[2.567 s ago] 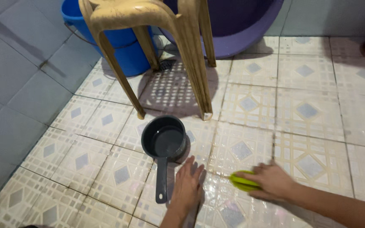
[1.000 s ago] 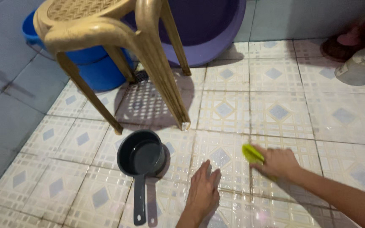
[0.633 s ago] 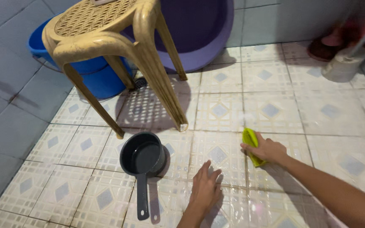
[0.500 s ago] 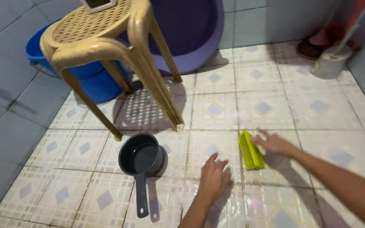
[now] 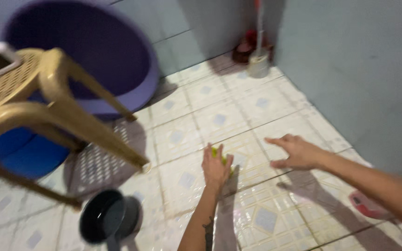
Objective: The person cleans a tiled bathroom floor by spraying cleaner and scrubbing with a brush. They move a plastic stool and a metal pan to access the floor area, then scrub the tiles and grout lines with a yellow brush.
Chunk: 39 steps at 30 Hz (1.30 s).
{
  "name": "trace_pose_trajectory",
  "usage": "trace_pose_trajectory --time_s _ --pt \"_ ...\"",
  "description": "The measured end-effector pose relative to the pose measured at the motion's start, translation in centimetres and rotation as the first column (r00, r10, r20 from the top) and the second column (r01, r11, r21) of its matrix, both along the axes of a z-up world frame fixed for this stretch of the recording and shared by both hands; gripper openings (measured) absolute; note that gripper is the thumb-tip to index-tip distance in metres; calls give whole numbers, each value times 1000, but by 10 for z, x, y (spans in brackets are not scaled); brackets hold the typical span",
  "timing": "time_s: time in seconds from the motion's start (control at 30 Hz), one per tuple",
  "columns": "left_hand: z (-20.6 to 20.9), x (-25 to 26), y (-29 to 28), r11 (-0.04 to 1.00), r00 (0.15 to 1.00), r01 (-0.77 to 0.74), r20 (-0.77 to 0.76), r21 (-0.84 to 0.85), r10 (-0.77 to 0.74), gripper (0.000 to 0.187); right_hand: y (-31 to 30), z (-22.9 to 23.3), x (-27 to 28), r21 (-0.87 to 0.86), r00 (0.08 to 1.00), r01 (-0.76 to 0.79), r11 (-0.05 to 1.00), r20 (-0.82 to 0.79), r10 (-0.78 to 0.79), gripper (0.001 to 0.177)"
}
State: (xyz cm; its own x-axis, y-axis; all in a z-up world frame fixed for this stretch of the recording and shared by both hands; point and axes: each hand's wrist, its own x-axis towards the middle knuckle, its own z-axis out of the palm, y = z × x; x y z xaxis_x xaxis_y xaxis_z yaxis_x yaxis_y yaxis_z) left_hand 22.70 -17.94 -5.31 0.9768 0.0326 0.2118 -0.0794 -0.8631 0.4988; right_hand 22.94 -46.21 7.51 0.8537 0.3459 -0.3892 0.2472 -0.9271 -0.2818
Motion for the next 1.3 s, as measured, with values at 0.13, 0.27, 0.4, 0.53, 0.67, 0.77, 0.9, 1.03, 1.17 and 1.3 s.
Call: trace_pose_trajectory --time_s 0.13,0.27,0.4,0.53,0.67,0.77,0.9,1.03,1.17,1.3 --pt "-3 12 -7 999 996 -2 -90 52 7 68 0 15 -31 35 1000 -24 999 -12 24 91" --pt "-20 7 3 975 982 40 -190 220 2 64 0 5 -33 52 996 25 998 -84 -21 90" --pt "-29 -24 17 999 999 -14 -39 -44 12 70 2 -9 -5 -39 994 23 999 -108 -27 83" --pt "-13 -47 14 999 1000 16 -18 32 -16 51 3 -22 22 -49 1000 -18 999 19 19 80" --pt "22 -95 -24 996 971 -56 -234 -66 39 59 6 -39 22 46 995 -94 994 28 93 79" --pt "24 -91 -21 991 970 -122 -219 -62 105 53 11 -49 19 109 993 -116 987 -24 119 82" --pt "-24 -29 3 976 977 -210 12 -59 211 55 14 -61 20 202 985 -44 978 -154 76 81" --pt "-50 48 23 963 964 -238 152 125 219 48 13 -63 27 213 978 -10 977 -202 54 84" --pt "-32 31 21 980 975 -197 104 4 196 47 14 -73 31 225 980 25 974 -199 21 79" --pt "-12 -77 0 993 991 -114 65 -31 116 55 21 -81 37 207 980 -13 978 -194 54 78"
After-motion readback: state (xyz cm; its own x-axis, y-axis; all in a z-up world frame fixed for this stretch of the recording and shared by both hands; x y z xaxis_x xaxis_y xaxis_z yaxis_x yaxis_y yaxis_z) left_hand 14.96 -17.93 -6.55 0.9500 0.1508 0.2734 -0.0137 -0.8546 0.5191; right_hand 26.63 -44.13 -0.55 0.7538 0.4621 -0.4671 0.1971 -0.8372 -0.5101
